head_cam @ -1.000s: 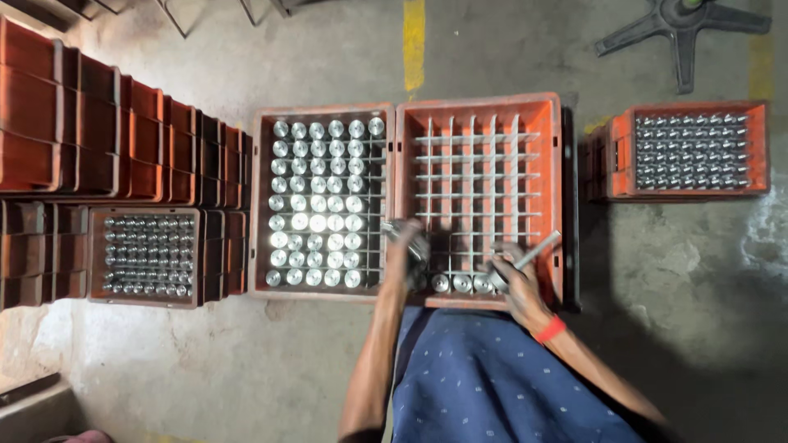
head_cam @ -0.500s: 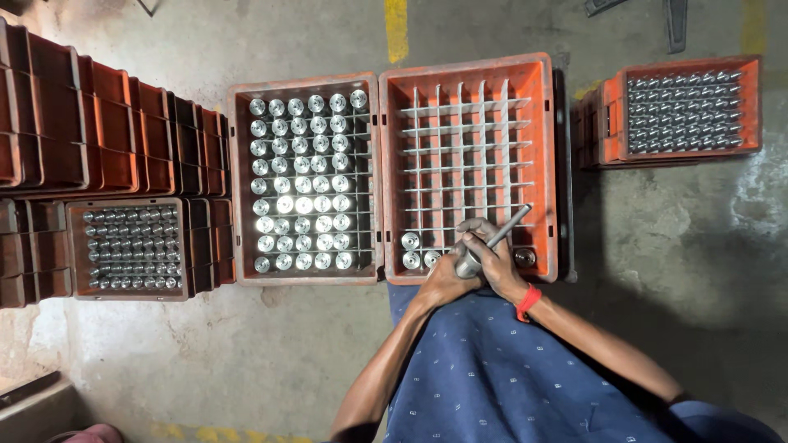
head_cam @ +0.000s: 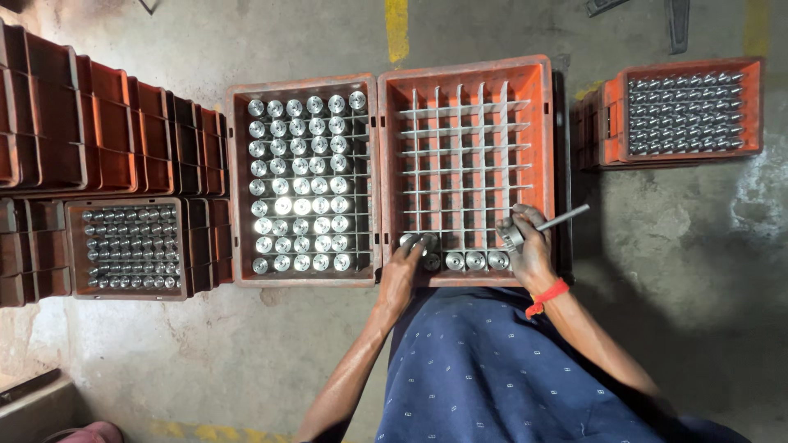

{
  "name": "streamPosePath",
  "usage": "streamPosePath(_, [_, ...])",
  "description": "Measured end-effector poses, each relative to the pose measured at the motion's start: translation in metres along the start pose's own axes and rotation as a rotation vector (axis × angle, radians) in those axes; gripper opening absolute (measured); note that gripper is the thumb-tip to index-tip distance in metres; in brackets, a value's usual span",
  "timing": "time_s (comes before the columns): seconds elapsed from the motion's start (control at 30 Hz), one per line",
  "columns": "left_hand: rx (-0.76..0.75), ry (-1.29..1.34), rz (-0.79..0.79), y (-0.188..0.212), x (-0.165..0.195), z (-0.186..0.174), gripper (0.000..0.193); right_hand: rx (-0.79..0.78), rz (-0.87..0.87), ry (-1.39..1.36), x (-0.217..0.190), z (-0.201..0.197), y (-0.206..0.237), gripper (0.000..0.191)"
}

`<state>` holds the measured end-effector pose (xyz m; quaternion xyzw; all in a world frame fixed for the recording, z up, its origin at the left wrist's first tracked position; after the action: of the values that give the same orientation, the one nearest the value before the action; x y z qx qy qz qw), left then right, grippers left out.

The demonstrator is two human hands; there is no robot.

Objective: The person transfers small metal cylindrical parts from one orange crate to another using a metal rod to push them into place. They then move a full crate to a stack and bring a new crate to continue the process.

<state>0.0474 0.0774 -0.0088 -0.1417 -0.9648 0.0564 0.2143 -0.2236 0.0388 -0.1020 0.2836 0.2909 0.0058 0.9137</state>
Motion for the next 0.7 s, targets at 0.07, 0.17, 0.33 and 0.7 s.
streamPosePath(0.07, [-0.102, 0.018, -0.139, -0.007, -0.021, 0.006, 0.053, 0.015, 0.011, 0.019, 0.0, -0.004, 0.009, 0.016])
streamPosePath(0.17, [0.16, -0.03, -0.114, -0.042, -0.049, -0.025, 0.047, 0.036, 0.012, 0.015, -0.002, -0.008, 0.019, 0.019])
streamPosePath(0.33, [0.261, -0.338, -0.277, -0.155, -0.137, -0.044, 0.054, 0.027, 0.01, 0.047, -0.004, -0.013, 0.032, 0.02])
streamPosePath(0.7, [0.073, -0.273, -0.453, -0.271, -0.171, -0.048, 0.057, 0.026, -0.003, 0.136, 0.011, -0.05, 0.04, 0.018])
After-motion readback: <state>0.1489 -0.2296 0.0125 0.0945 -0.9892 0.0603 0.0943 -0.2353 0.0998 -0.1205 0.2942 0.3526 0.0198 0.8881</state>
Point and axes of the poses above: each hand's wrist, its own y-axis away from the middle knuckle, its own z-axis out of the palm, x = y × z, the point moved 8 cm from there along -y, towards the middle knuckle, and after that the axes turned 14 degrees about -y, right-handed, at the moved point
